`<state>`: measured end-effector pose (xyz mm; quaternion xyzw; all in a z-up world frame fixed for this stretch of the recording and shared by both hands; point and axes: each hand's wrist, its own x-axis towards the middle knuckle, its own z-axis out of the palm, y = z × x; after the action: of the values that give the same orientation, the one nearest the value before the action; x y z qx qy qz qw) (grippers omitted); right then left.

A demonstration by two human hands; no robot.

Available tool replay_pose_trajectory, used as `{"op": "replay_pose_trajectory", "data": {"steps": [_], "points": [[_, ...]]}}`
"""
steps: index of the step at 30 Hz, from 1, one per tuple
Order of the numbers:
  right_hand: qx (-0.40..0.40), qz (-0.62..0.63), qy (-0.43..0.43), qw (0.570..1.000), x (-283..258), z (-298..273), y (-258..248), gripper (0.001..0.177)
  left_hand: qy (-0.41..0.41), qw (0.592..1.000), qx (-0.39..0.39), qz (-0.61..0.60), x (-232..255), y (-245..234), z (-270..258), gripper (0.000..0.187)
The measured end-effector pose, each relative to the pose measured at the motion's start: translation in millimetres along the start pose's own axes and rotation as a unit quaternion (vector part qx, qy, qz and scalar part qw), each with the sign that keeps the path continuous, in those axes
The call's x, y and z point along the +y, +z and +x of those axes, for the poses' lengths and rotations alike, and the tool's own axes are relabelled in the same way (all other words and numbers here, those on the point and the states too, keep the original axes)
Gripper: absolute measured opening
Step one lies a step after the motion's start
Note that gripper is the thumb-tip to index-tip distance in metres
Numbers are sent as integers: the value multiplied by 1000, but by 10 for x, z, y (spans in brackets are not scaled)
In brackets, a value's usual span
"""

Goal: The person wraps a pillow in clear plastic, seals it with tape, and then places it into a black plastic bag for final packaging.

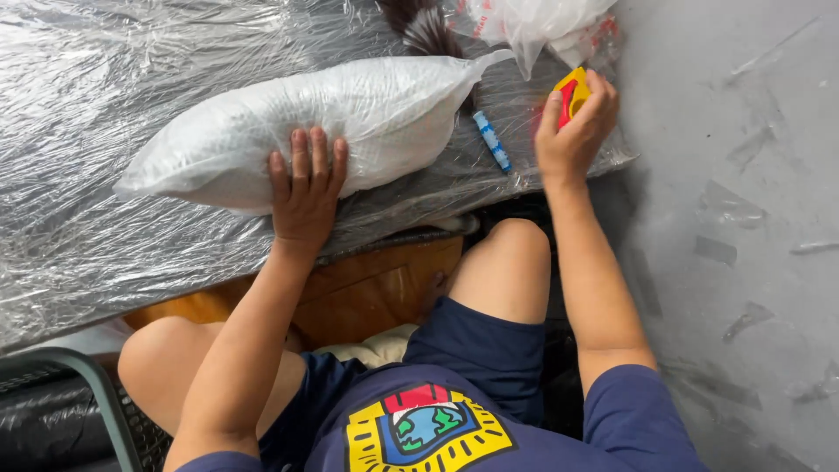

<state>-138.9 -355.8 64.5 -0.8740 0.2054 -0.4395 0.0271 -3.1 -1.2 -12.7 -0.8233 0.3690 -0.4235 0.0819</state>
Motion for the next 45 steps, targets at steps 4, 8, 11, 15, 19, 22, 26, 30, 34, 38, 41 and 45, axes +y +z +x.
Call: {"op": "replay_pose_trajectory", "data": {"steps": [4, 8, 11, 15, 19, 22, 26, 30, 34, 38, 41, 45], "points": [[-112, -163, 57, 979, 1507, -520, 566, 65, -26, 983, 179, 25, 56, 194, 98, 43], [-220, -169, 12, 961, 2032, -732, 778, 55, -45, 980, 192, 19, 87, 223, 89, 43], [-231, -159, 2, 960, 2014, -632, 712, 43, -59, 978, 199, 19, 116, 249, 86, 44], [-70, -104, -61, 990, 1861, -308, 377, 37, -71, 976, 206, 17, 163, 246, 71, 46], [-104, 116, -12, 988, 441, 615, -703, 27, -32, 998, 47, 31, 189, 181, -95, 73], [-167, 399, 217, 875, -752, 1087, -1274, 31, -36, 997, 58, 27, 174, 181, -60, 68], [-223, 509, 308, 772, -1516, 1328, -1190, 43, -34, 998, 47, -1, 169, 134, -45, 68], [-289, 551, 363, 694, -2287, 1383, -878, 43, -40, 997, 64, 9, 166, 163, -13, 67], [-324, 523, 378, 692, -2584, 1363, -543, 46, -40, 997, 59, -11, 141, 119, -6, 65], [-339, 487, 391, 703, -2792, 1361, -406, 50, -39, 997, 67, -4, 87, 67, 27, 63], [-344, 472, 384, 715, -2867, 1371, -336, 54, -42, 997, 72, -2, 65, 70, 58, 62], [-348, 470, 388, 712, -2936, 1338, -312, 52, -39, 997, 66, 2, 83, 74, 52, 63]]}}
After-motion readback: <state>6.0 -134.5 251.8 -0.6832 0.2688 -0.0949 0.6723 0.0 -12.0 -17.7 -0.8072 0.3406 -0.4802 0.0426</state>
